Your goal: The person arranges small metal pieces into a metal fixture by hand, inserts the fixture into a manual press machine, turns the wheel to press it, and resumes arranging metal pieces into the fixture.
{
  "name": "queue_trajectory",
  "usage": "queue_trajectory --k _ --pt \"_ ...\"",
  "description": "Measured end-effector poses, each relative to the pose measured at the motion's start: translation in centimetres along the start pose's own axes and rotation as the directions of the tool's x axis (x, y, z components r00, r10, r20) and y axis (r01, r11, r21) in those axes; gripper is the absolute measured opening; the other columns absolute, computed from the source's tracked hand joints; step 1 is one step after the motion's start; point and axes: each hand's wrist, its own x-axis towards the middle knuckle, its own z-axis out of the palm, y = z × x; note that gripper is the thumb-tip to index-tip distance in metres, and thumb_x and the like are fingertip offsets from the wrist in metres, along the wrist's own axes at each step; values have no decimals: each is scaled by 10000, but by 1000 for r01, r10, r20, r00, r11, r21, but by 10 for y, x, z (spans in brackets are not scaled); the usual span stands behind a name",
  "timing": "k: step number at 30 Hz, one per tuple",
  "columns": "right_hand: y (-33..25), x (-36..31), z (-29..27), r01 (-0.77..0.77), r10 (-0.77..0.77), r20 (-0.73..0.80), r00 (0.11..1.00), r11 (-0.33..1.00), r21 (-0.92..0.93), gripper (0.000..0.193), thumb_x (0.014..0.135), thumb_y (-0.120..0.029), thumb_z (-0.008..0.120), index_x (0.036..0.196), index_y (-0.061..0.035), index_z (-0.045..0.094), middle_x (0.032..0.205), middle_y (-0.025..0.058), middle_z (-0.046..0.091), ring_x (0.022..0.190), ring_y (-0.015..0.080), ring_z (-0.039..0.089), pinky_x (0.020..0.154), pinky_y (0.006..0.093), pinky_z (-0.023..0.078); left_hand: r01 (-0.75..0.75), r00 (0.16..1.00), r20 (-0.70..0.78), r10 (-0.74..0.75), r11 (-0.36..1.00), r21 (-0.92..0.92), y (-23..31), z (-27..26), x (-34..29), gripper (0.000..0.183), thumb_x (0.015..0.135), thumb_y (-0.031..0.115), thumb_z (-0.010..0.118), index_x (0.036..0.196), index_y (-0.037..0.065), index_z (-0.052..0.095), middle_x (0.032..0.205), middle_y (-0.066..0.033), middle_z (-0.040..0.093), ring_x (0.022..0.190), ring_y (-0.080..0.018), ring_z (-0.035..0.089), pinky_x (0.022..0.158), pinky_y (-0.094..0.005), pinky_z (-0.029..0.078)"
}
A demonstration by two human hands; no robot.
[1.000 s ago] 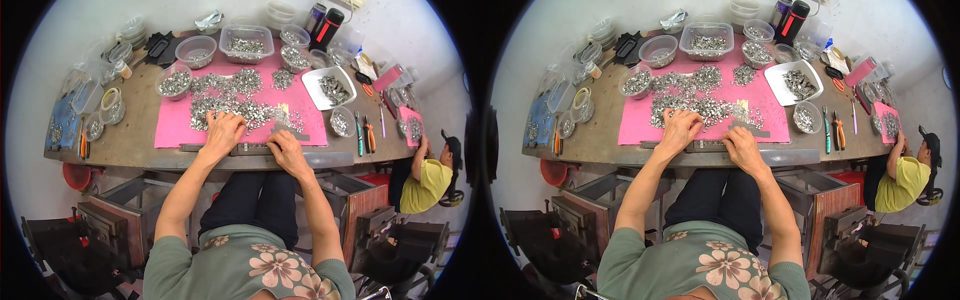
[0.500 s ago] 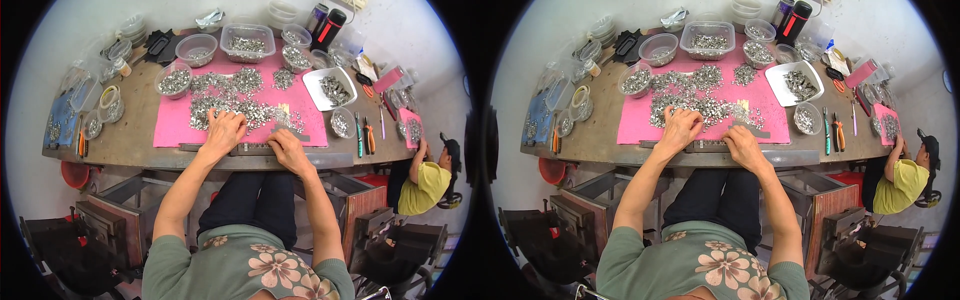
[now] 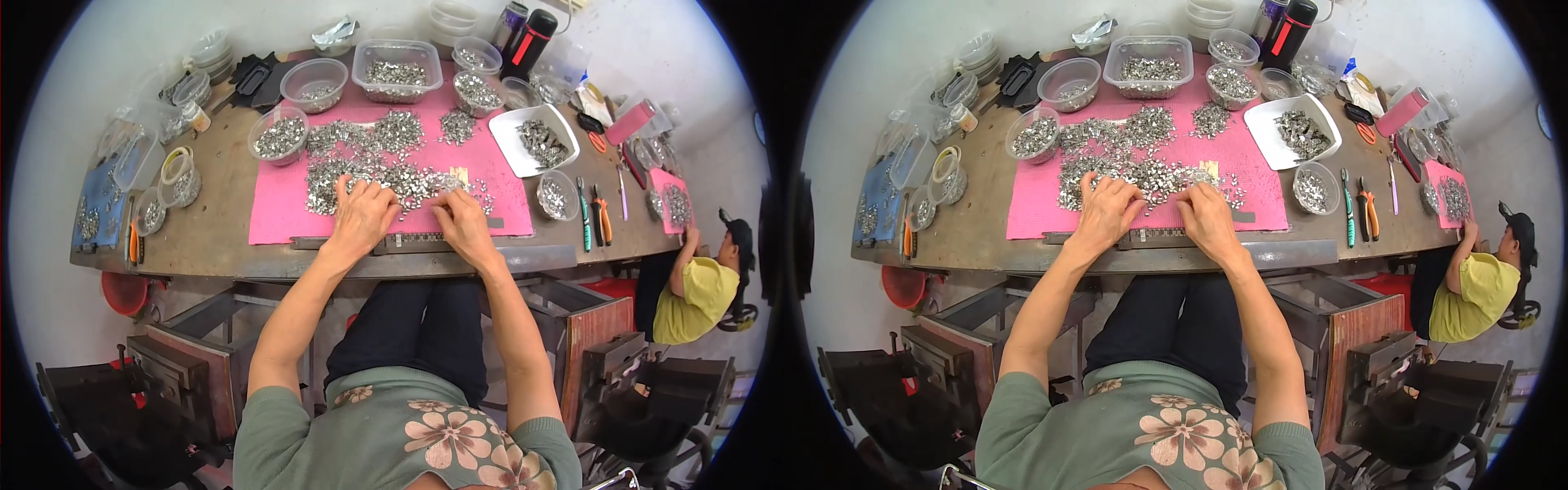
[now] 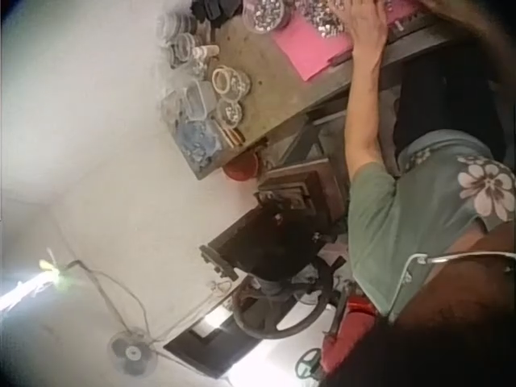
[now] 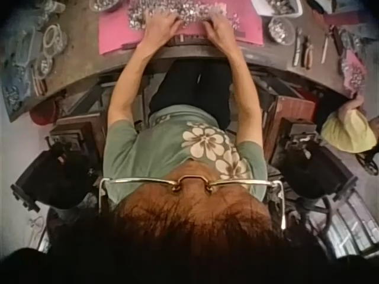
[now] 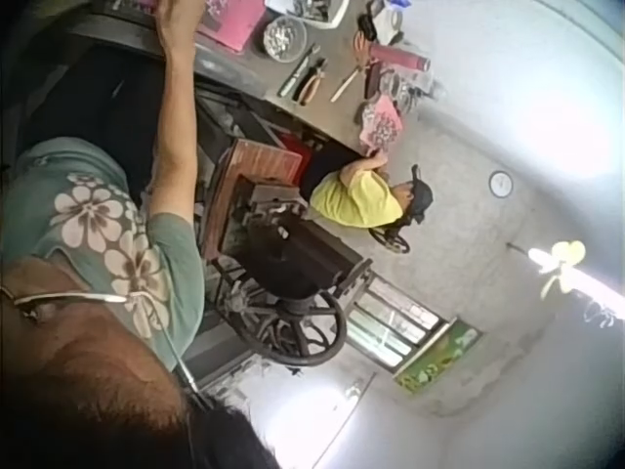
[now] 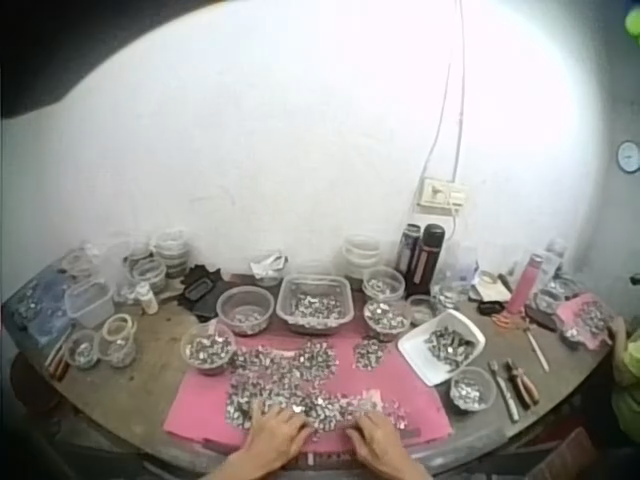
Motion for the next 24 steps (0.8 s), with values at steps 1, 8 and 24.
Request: queue_trajectory --k 1,8,24 --pt "-3 -7 -7 -52 51 18 999 996 66 56 862 -45 705 893 -22 664 858 132 631 839 327 629 782 442 477 -21 999 -26 20 999 -38 6 -2 -2 100 881 199 751 911 124 691 857 -15 624 909 -218 601 1069 -541 312" --pt "-7 -45 -22 -7 10 -30 999 995 101 126 852 -2 718 964 -12 661 943 113 659 868 293 634 793 380 472 -104 993 -79 89 969 -223 57 14 -12 129 858 173 759 926 106 673 894 -27 608 933 -220 603 1063 -543 328" --pt "13 -11 -12 -17 18 -96 995 1000 2 103 879 -52 702 978 -46 730 890 116 659 848 330 639 797 427 484 -32 954 -297 -41 971 -235 55 13 -32 136 856 120 767 979 107 710 936 -32 639 898 -230 622 996 -474 394"
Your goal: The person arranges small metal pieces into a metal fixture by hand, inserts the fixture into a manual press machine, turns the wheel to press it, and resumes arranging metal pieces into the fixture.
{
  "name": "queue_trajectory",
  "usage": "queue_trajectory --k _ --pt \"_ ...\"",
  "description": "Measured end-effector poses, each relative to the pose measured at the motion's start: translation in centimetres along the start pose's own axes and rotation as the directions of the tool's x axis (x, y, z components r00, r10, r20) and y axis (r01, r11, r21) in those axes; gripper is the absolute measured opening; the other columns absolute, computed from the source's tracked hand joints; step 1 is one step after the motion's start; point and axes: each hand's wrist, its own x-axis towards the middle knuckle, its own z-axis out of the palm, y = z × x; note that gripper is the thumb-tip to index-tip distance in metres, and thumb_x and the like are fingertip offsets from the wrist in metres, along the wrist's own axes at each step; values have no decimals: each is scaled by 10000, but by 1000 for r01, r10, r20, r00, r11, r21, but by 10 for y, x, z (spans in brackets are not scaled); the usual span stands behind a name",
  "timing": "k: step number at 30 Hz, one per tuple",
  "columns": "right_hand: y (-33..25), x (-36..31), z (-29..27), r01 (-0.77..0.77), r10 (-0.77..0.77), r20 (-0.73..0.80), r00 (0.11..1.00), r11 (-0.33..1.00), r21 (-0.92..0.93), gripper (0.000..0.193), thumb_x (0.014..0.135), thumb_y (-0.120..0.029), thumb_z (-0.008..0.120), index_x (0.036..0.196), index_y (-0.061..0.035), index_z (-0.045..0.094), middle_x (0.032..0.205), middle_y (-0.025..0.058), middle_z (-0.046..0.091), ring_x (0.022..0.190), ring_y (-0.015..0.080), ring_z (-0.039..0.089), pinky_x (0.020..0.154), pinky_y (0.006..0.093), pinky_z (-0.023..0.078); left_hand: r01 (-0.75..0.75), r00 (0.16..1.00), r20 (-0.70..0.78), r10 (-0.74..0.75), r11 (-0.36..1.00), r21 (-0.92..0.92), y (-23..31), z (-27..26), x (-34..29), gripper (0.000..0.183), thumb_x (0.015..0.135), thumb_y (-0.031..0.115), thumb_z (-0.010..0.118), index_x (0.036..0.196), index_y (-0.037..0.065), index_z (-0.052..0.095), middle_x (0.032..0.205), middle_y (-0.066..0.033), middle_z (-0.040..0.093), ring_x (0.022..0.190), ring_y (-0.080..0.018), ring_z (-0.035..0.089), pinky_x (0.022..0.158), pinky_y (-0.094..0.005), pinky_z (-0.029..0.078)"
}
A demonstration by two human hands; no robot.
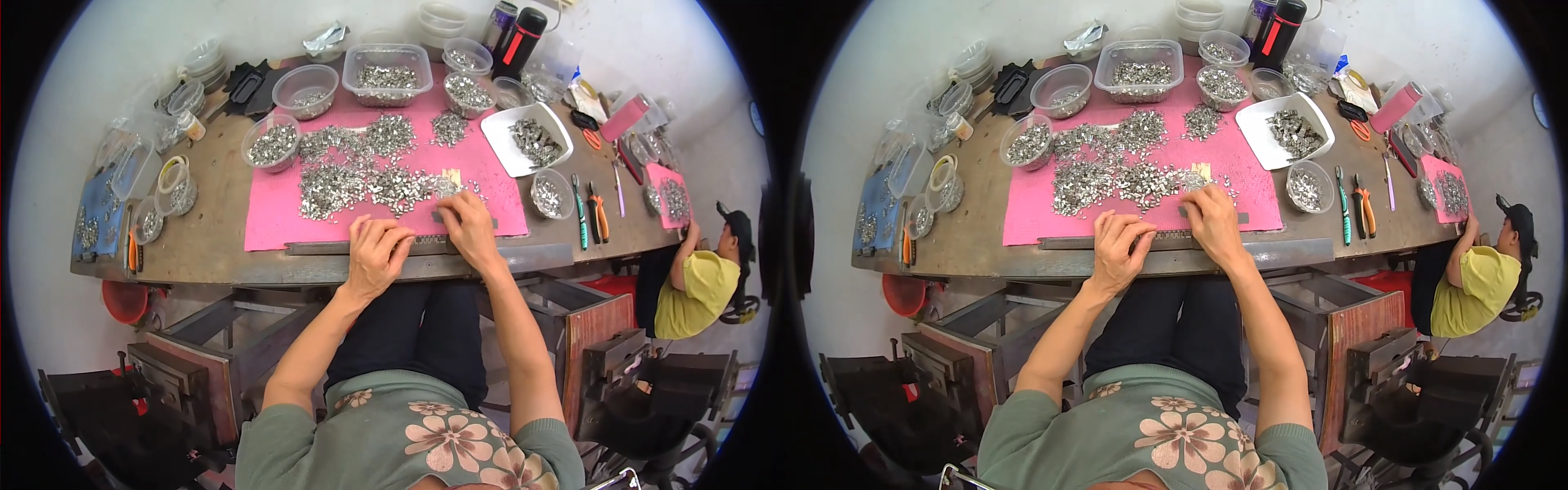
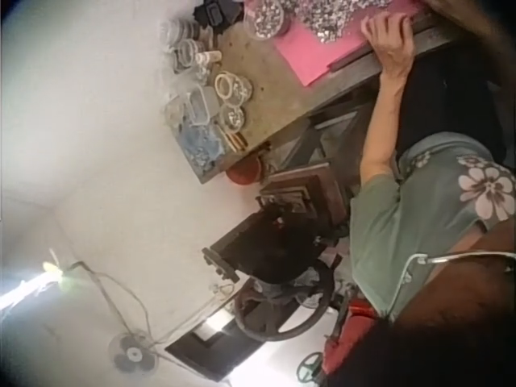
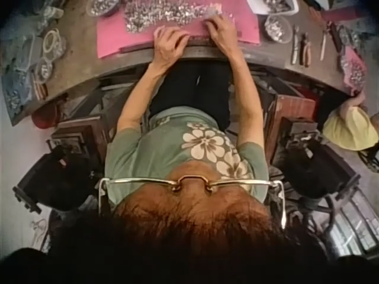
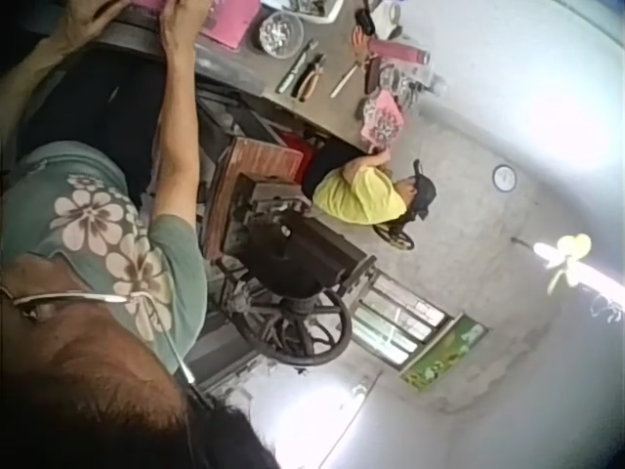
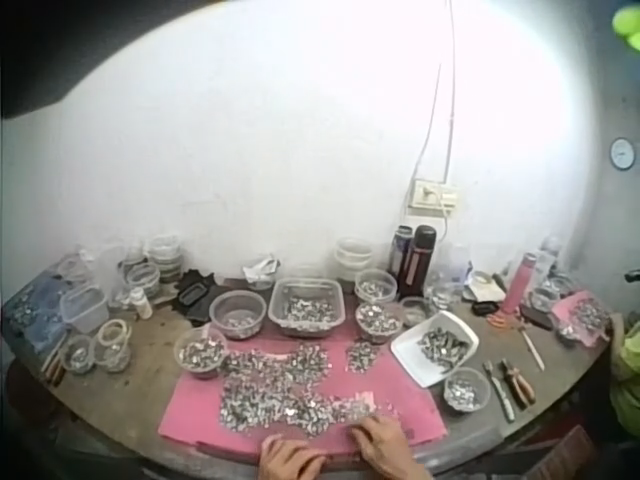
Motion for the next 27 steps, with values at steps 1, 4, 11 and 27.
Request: queue_trajectory --k 1,4,11,27 --pt "7 6 5 15 -14 8 1000 998 -68 113 882 -66 701 989 -48 733 874 121 649 847 338 635 792 439 485 -2 1000 -6 2 1000 -1 2 1 1 140 851 114 771 977 104 709 937 -35 636 896 -233 622 974 -457 408" --pt "14 19 20 33 -30 32 999 993 -109 89 863 -82 714 950 -63 721 868 115 630 876 329 630 806 452 471 0 1000 -13 0 1000 -22 0 1 0 147 845 107 774 976 96 707 940 -43 633 892 -240 620 929 -427 431" --pt "12 24 25 133 -130 29 991 974 -186 86 835 -36 722 890 -11 661 856 127 626 823 347 629 735 444 479 -8 999 48 7 1000 13 0 1 -1 132 860 116 754 978 90 700 970 -49 621 912 -253 608 872 -410 448" --pt "-19 -36 -12 118 -111 75 991 989 -87 185 845 39 690 989 -32 598 986 117 621 930 310 598 826 400 432 14 994 105 -27 993 121 1 5 1 255 837 218 790 1043 93 706 1061 -56 642 1020 -274 602 891 -423 456"
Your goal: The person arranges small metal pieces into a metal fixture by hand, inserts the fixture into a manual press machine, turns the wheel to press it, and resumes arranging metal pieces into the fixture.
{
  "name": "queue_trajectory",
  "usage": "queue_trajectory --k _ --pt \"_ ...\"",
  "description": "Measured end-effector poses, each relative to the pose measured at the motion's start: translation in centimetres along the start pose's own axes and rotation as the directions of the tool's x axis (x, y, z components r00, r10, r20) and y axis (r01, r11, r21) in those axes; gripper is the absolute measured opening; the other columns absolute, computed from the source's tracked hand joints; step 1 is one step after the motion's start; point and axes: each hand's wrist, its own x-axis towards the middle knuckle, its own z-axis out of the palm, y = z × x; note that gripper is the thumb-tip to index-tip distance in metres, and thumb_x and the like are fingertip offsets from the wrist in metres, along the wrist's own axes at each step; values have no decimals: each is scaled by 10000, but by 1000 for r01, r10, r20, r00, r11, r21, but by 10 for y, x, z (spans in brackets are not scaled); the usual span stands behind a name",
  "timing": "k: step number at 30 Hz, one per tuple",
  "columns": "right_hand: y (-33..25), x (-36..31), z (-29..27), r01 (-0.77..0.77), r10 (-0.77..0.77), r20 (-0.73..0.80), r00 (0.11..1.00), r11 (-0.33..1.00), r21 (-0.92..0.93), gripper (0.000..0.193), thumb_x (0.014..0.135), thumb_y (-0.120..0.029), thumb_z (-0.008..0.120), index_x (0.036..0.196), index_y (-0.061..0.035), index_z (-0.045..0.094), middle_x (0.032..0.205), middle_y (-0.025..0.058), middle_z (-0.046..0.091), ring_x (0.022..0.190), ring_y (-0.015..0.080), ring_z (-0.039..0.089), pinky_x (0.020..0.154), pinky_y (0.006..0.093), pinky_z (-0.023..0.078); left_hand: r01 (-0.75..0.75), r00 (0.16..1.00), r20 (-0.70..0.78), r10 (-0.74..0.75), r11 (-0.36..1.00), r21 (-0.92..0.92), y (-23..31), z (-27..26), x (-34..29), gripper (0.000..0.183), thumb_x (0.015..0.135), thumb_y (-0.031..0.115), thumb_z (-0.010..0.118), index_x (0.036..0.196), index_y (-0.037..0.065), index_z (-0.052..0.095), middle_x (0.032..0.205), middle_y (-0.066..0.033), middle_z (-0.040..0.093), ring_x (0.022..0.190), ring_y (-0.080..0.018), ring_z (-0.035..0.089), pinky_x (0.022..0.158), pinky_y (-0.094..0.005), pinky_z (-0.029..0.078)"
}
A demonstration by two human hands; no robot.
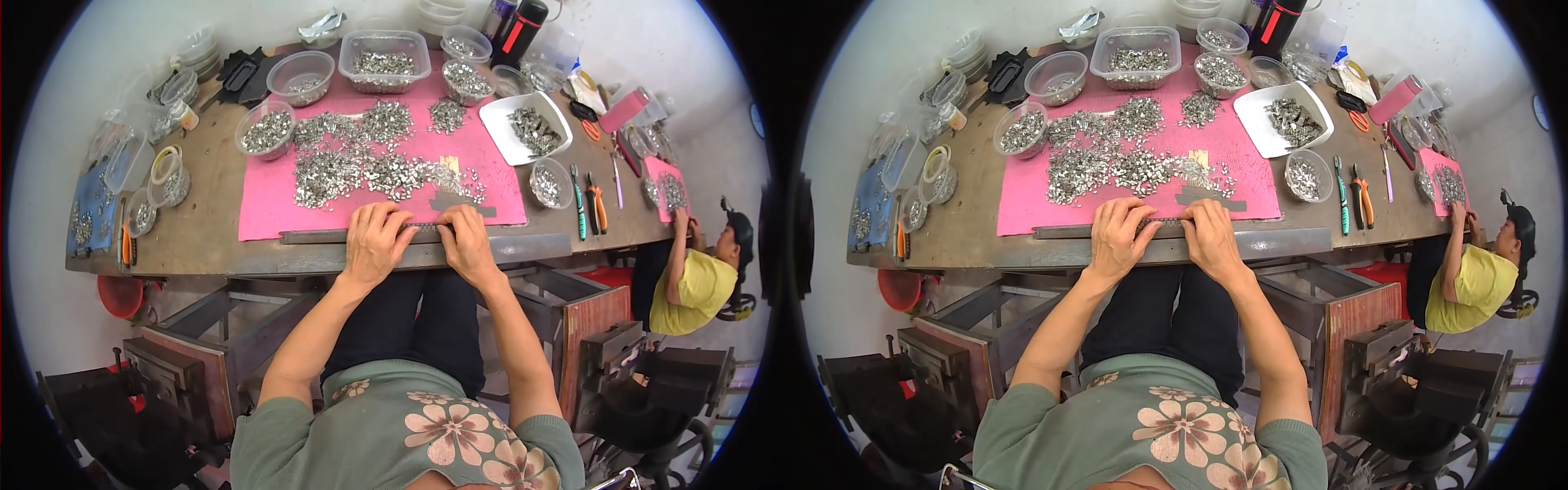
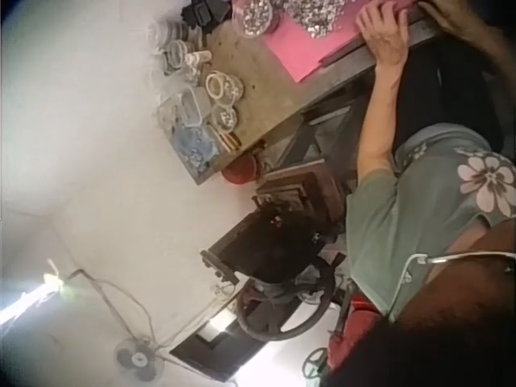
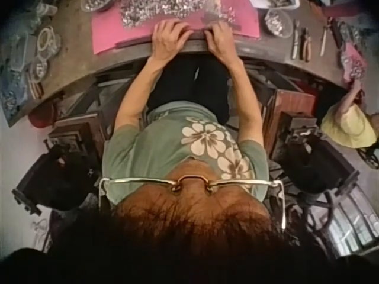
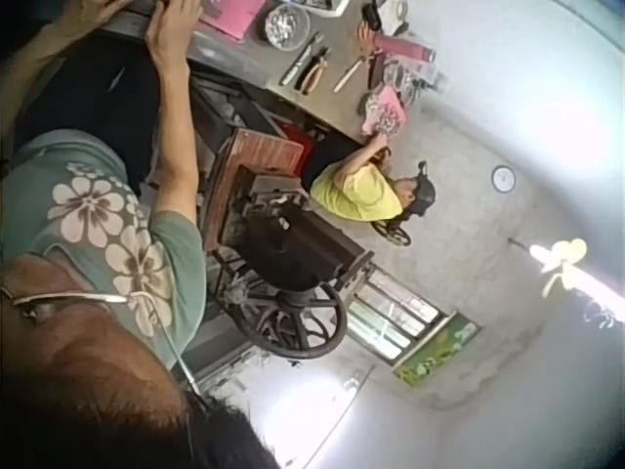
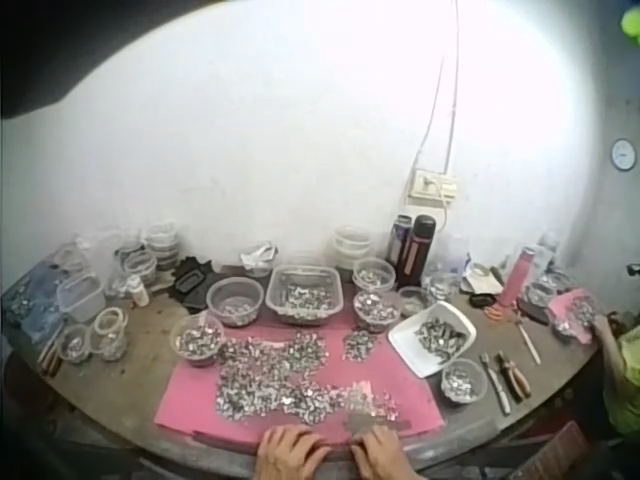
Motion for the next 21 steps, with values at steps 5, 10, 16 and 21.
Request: queue_trajectory --k 5,10,16,21 --pt "5 -2 2 -1 1 -7 1000 999 51 136 866 -4 682 978 -39 614 968 105 618 919 302 581 815 403 423 9 1000 -11 -9 1000 -18 -1 1 0 251 832 196 794 1041 87 708 1066 -64 648 1026 -284 605 900 -424 457" --pt "11 -7 2 -104 111 -24 994 973 207 105 879 -18 677 978 -40 652 952 94 652 919 285 603 835 380 433 13 995 -91 -28 986 -167 -9 -24 -11 233 806 134 808 1014 87 712 1034 -77 653 1007 -293 606 912 -432 439" --pt "5 -7 8 -191 222 -79 972 939 287 83 884 -66 714 950 -36 673 935 81 669 869 267 607 810 382 454 191 981 -70 -183 971 146 -53 -99 -52 341 774 192 841 1074 91 715 1133 -87 626 1079 -307 566 969 -450 404" --pt "5 -7 8 -92 121 -163 979 980 176 109 873 -33 727 964 -24 668 928 92 663 844 261 613 783 361 473 126 992 -51 -115 924 362 -74 -106 -60 381 772 227 846 1115 118 721 1164 -92 605 1108 -307 541 1003 -457 377"
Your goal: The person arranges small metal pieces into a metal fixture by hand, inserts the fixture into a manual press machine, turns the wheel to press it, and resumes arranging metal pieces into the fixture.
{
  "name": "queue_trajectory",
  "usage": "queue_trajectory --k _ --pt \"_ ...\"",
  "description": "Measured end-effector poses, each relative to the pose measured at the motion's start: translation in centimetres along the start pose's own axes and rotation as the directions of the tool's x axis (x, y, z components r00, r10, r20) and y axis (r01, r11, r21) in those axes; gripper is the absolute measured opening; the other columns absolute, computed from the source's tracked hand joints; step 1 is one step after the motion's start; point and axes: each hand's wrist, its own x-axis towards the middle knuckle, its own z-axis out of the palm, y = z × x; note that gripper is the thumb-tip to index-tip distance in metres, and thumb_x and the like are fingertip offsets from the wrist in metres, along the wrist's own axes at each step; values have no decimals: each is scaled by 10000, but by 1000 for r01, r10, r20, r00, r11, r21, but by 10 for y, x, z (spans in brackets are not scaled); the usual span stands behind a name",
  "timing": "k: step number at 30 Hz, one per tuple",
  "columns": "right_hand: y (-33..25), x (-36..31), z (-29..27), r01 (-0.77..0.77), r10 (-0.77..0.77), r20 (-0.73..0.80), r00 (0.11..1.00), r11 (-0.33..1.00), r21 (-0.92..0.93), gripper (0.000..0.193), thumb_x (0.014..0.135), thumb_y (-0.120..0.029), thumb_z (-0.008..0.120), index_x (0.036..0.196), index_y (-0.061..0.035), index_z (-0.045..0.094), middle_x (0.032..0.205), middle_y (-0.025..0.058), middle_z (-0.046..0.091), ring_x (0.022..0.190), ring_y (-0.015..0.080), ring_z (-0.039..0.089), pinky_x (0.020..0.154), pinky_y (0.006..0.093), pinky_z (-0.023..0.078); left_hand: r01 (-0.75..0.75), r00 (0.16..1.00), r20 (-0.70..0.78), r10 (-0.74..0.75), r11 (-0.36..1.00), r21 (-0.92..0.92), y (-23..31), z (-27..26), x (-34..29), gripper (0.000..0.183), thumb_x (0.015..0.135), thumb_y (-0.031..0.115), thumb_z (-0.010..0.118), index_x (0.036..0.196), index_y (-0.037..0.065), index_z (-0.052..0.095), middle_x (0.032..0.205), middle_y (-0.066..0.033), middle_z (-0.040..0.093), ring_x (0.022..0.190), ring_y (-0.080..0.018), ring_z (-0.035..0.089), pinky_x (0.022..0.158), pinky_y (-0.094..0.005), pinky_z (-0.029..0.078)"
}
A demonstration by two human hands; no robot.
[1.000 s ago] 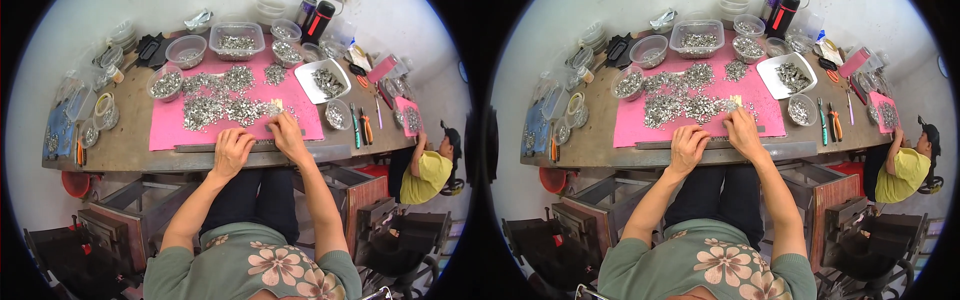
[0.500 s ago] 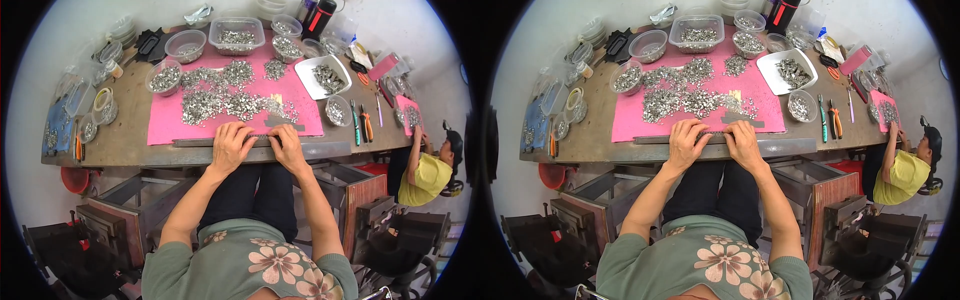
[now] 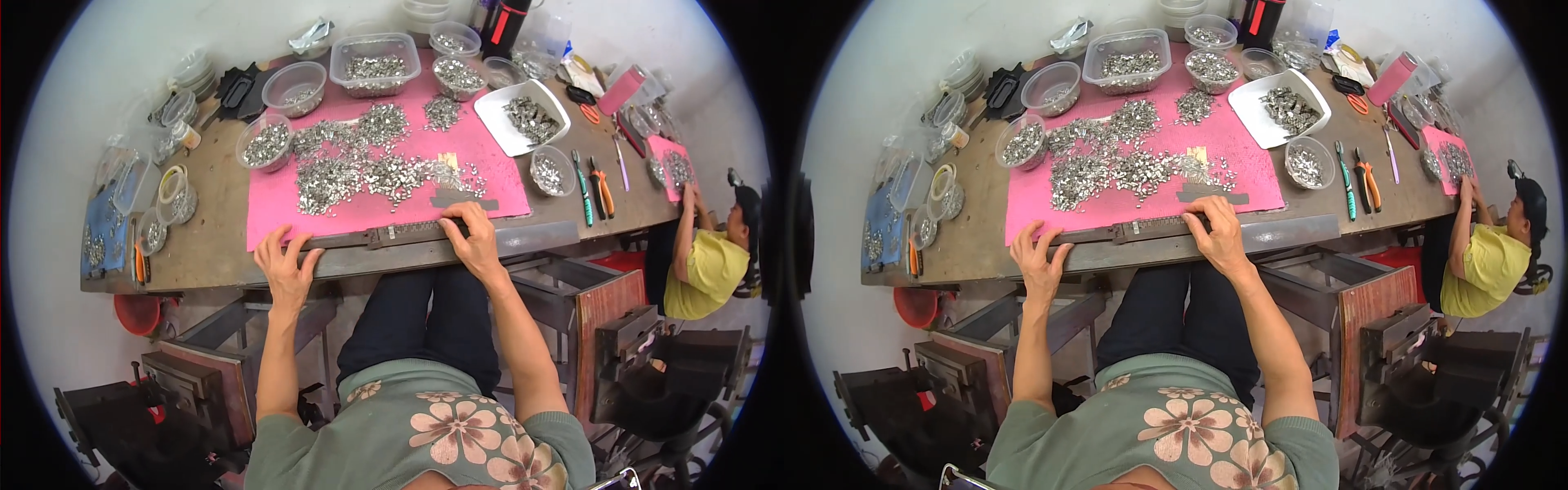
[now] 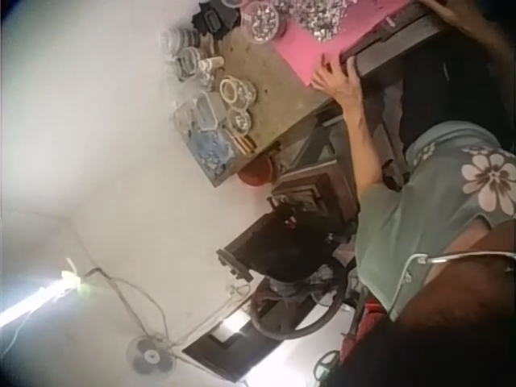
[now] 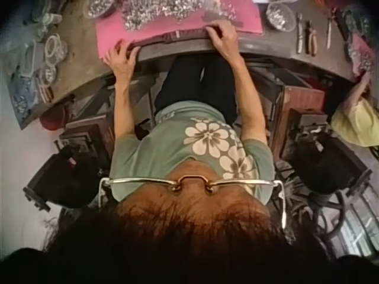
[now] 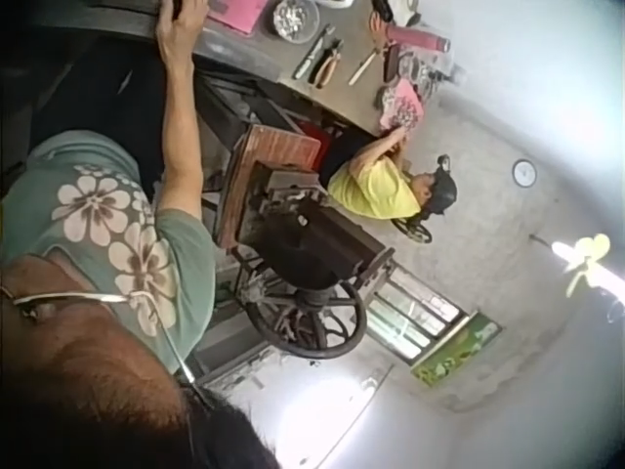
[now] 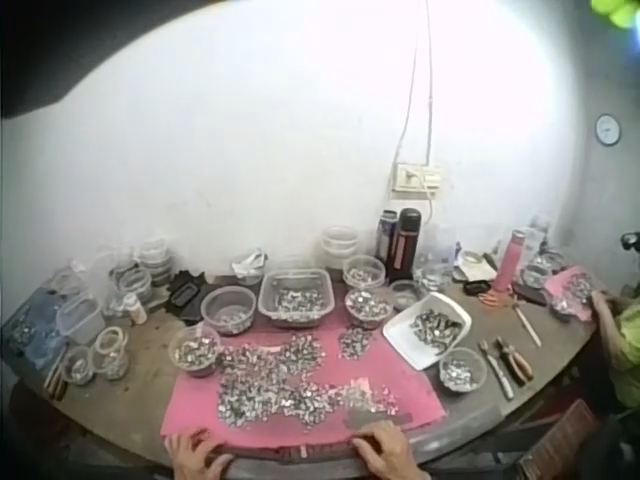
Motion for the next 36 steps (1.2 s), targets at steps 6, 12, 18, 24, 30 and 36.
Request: queue_trajectory --k 6,12,18,24,30,36 --pt "7 -8 1 -145 164 -234 958 985 94 98 892 -4 705 976 -3 655 886 108 629 780 247 612 700 351 502 120 993 55 -107 890 -440 31 -45 21 538 760 -6 858 1228 19 594 1045 -131 621 922 -272 629 839 -361 521" --pt "2 -6 2 -149 156 -255 954 988 47 133 902 -12 683 1030 -1 650 870 103 592 770 246 600 726 358 494 -168 946 118 302 769 -617 124 19 62 401 784 116 829 1157 81 684 1042 -95 595 945 -282 593 828 -397 485" --pt "10 -35 -8 -50 -22 -232 972 953 -297 162 890 -37 699 1052 -28 707 881 124 615 834 297 600 757 401 438 -201 964 112 243 933 -298 117 65 40 377 831 294 787 1191 190 751 1006 -48 553 962 -236 532 921 -430 354" --pt "-24 -31 -9 -146 181 -222 958 975 165 109 874 36 713 981 20 718 903 137 703 804 238 686 732 320 530 -177 975 75 209 934 -310 123 61 31 356 849 186 773 1202 181 730 1174 -79 602 1138 -273 540 1023 -541 313" --pt "-27 -45 -19 -46 60 -125 990 993 113 90 861 58 702 937 12 712 862 124 713 777 237 703 693 324 547 -101 972 158 173 918 -383 131 53 23 524 836 77 747 1335 173 621 1102 -92 563 1084 -273 565 1097 -628 254" --pt "-3 27 -17 37 -36 1 999 999 -22 102 900 4 660 991 -7 705 827 141 653 708 303 652 625 386 515 -100 987 82 137 930 -355 132 60 15 587 838 75 740 1398 142 576 1112 -98 559 1053 -276 568 1103 -573 288"
